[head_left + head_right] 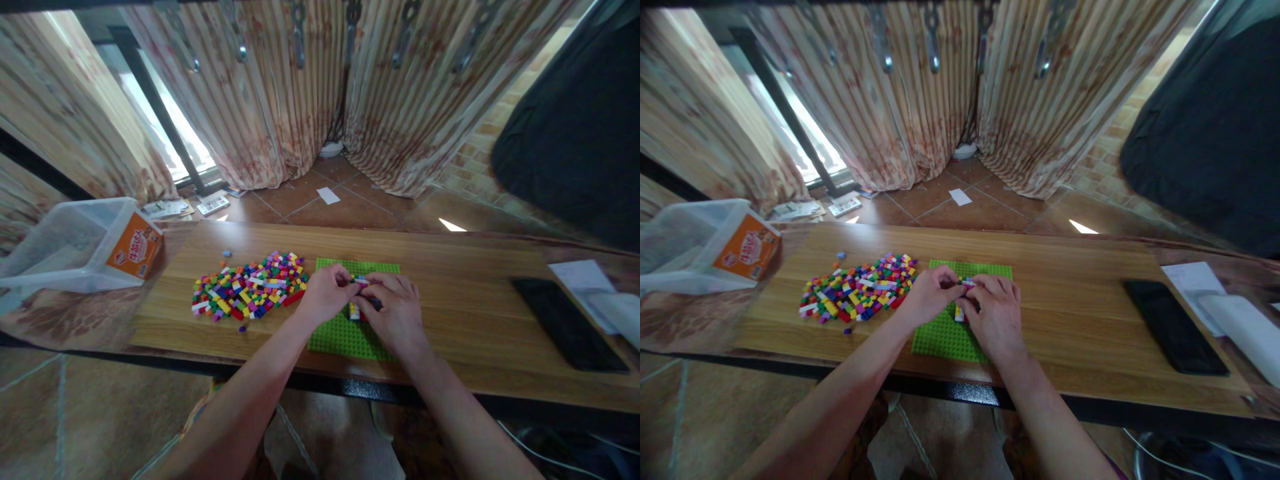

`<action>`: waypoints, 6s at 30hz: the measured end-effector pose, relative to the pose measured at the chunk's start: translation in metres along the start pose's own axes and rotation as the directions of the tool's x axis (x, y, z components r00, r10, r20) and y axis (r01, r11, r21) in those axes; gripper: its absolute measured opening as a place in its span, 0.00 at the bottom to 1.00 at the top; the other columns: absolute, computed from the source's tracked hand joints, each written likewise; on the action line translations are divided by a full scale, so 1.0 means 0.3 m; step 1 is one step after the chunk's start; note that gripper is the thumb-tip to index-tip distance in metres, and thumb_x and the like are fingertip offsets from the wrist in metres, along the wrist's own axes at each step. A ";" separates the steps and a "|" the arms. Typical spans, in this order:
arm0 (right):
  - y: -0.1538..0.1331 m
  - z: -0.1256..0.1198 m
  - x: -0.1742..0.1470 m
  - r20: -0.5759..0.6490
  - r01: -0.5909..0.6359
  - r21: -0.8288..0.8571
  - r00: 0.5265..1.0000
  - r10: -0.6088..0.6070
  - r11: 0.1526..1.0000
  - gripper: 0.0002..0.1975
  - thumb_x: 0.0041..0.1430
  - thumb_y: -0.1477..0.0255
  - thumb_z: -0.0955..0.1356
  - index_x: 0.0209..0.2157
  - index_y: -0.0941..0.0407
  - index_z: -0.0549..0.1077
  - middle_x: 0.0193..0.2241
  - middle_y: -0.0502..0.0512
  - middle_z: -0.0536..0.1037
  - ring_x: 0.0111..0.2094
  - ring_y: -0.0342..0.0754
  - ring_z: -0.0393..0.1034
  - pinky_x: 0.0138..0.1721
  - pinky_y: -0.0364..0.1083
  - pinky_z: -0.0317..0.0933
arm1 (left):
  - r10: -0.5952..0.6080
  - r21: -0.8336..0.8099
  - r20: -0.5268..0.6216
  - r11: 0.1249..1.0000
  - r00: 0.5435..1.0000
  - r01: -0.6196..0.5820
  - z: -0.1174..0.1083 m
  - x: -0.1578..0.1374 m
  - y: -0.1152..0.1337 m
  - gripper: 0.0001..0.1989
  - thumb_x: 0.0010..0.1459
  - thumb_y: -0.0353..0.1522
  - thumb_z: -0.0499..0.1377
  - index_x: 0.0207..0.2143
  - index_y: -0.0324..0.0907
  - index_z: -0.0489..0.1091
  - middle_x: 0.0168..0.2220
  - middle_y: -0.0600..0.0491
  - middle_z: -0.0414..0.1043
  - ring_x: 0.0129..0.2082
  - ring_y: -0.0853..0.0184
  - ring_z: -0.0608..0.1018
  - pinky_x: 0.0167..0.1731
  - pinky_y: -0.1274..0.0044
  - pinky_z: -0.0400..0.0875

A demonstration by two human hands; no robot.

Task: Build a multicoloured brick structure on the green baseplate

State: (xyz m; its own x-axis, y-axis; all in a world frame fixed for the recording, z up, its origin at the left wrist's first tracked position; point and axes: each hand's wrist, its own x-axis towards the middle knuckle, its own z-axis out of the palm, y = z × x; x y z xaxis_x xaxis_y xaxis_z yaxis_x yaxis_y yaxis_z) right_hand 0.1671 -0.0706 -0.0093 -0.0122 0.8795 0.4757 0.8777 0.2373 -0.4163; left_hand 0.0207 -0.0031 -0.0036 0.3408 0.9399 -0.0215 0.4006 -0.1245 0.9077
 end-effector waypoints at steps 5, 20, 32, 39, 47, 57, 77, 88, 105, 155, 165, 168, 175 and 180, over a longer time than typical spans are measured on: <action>-0.002 0.006 0.002 -0.004 -0.017 0.008 1.000 0.017 1.000 0.07 0.57 0.67 0.72 0.27 0.52 0.77 0.42 0.55 0.79 0.46 0.56 0.68 0.47 0.57 0.58 | -0.023 -0.001 -0.009 1.000 1.000 0.023 0.004 0.001 0.017 0.05 0.50 0.29 0.64 0.26 0.39 0.70 0.24 0.55 0.73 0.25 0.70 0.74 0.26 0.79 0.64; 0.066 -0.073 0.040 -0.153 -0.191 0.298 0.957 0.245 0.935 0.12 0.62 0.63 0.66 0.30 0.53 0.78 0.36 0.57 0.81 0.41 0.54 0.75 0.47 0.55 0.66 | 0.044 -0.026 0.040 0.999 0.998 -0.043 -0.024 0.001 -0.003 0.11 0.59 0.35 0.58 0.24 0.39 0.70 0.21 0.57 0.69 0.23 0.72 0.68 0.24 0.79 0.60; 0.054 -0.061 0.027 -0.119 -0.156 0.239 0.975 0.189 0.958 0.12 0.62 0.62 0.66 0.30 0.53 0.78 0.35 0.56 0.81 0.40 0.54 0.75 0.46 0.55 0.67 | -0.037 0.007 0.056 0.999 0.998 0.037 -0.009 -0.014 0.010 0.11 0.48 0.35 0.68 0.27 0.40 0.69 0.23 0.58 0.68 0.23 0.72 0.69 0.24 0.79 0.59; 0.075 -0.048 0.016 -0.125 -0.146 0.239 0.976 0.180 0.960 0.13 0.61 0.60 0.67 0.30 0.52 0.78 0.35 0.55 0.81 0.39 0.53 0.76 0.44 0.53 0.68 | -0.033 0.124 0.021 0.992 0.999 0.030 -0.003 -0.022 0.012 0.12 0.48 0.38 0.68 0.28 0.40 0.71 0.25 0.56 0.71 0.25 0.70 0.71 0.25 0.78 0.61; 0.070 -0.043 0.013 -0.118 -0.173 0.223 0.972 0.203 0.959 0.15 0.61 0.57 0.66 0.30 0.52 0.77 0.35 0.56 0.81 0.40 0.55 0.76 0.46 0.55 0.67 | 0.025 0.035 0.061 0.999 0.998 -0.027 -0.021 -0.011 -0.003 0.13 0.48 0.39 0.68 0.29 0.39 0.72 0.26 0.55 0.73 0.26 0.70 0.72 0.25 0.79 0.62; 0.074 -0.036 0.018 -0.122 -0.144 0.192 0.978 0.170 0.971 0.12 0.62 0.61 0.67 0.30 0.52 0.78 0.35 0.55 0.81 0.39 0.52 0.75 0.45 0.52 0.67 | -0.012 0.199 0.331 0.978 0.944 -0.058 -0.356 -0.006 -0.050 0.03 0.47 0.30 0.64 0.26 0.39 0.74 0.21 0.56 0.73 0.21 0.72 0.72 0.23 0.81 0.63; 0.085 -0.081 0.039 -0.187 -0.121 0.201 0.969 0.160 0.972 0.11 0.63 0.65 0.66 0.30 0.54 0.77 0.34 0.56 0.82 0.38 0.52 0.76 0.44 0.53 0.67 | -0.191 0.786 0.183 0.618 0.964 -0.027 -0.320 -0.059 0.032 0.07 0.49 0.28 0.58 0.27 0.41 0.78 0.28 0.48 0.77 0.32 0.59 0.78 0.30 0.74 0.65; 0.070 -0.082 0.042 -0.148 -0.157 0.337 0.965 0.217 0.928 0.10 0.63 0.65 0.67 0.31 0.53 0.77 0.34 0.54 0.81 0.38 0.51 0.75 0.45 0.52 0.66 | 0.097 0.115 0.313 0.984 0.945 -0.139 -0.280 -0.053 0.011 0.08 0.59 0.36 0.57 0.32 0.40 0.67 0.26 0.56 0.71 0.25 0.71 0.74 0.24 0.81 0.63; -0.026 -0.045 0.036 0.041 -0.078 0.447 0.997 0.067 0.891 0.07 0.63 0.67 0.68 0.34 0.52 0.78 0.37 0.55 0.81 0.41 0.50 0.74 0.47 0.52 0.66 | -0.004 -0.649 0.287 0.735 0.958 0.198 -0.072 -0.087 0.032 0.18 0.55 0.34 0.65 0.46 0.40 0.66 0.35 0.51 0.76 0.31 0.68 0.80 0.36 0.74 0.76; 0.071 -0.078 0.028 0.127 0.192 -0.131 0.976 -0.175 0.973 0.11 0.66 0.71 0.64 0.36 0.49 0.79 0.35 0.54 0.78 0.38 0.51 0.65 0.45 0.51 0.54 | 0.105 -0.037 0.027 0.994 0.994 -0.104 -0.032 -0.020 -0.045 0.08 0.57 0.30 0.59 0.38 0.38 0.75 0.35 0.50 0.79 0.35 0.66 0.79 0.35 0.76 0.74; 0.084 -0.082 0.033 0.155 0.234 -0.169 0.966 -0.209 0.957 0.10 0.66 0.72 0.64 0.36 0.50 0.79 0.35 0.54 0.79 0.39 0.52 0.65 0.46 0.51 0.53 | 0.079 -0.014 0.044 0.997 0.996 -0.079 -0.038 -0.034 -0.020 0.08 0.57 0.30 0.59 0.38 0.37 0.75 0.36 0.48 0.79 0.35 0.65 0.79 0.37 0.74 0.74; 0.089 -0.084 0.033 0.169 0.240 -0.167 0.962 -0.212 0.956 0.10 0.65 0.72 0.64 0.37 0.50 0.79 0.35 0.54 0.79 0.39 0.52 0.65 0.46 0.51 0.53 | 0.065 0.022 0.040 0.998 0.997 -0.066 -0.035 -0.041 -0.006 0.10 0.56 0.32 0.61 0.40 0.37 0.75 0.37 0.47 0.79 0.36 0.65 0.79 0.39 0.73 0.73; 0.085 -0.082 0.032 0.180 0.239 -0.157 0.961 -0.210 0.958 0.10 0.66 0.73 0.64 0.37 0.52 0.78 0.35 0.54 0.79 0.39 0.52 0.66 0.46 0.51 0.55 | 0.012 0.064 0.046 0.998 0.999 -0.015 -0.025 -0.050 0.010 0.15 0.54 0.33 0.64 0.44 0.36 0.73 0.39 0.47 0.79 0.35 0.64 0.79 0.37 0.73 0.73; 0.085 -0.086 0.036 0.139 0.195 -0.091 0.974 -0.181 0.977 0.10 0.66 0.72 0.64 0.39 0.53 0.78 0.36 0.55 0.79 0.40 0.52 0.66 0.45 0.51 0.57 | 0.019 0.078 0.039 0.997 0.999 -0.022 -0.024 -0.047 0.016 0.10 0.57 0.30 0.60 0.42 0.37 0.74 0.38 0.48 0.79 0.36 0.65 0.79 0.38 0.75 0.73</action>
State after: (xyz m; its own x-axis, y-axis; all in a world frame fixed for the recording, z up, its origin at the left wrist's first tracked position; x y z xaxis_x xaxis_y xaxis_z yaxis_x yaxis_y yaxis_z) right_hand 0.2018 -0.0657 0.0052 -0.2374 0.8704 0.4313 0.8984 0.3656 -0.2432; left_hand 0.0115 -0.0145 0.0040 0.3809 0.9244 -0.0209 0.4583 -0.1691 0.8726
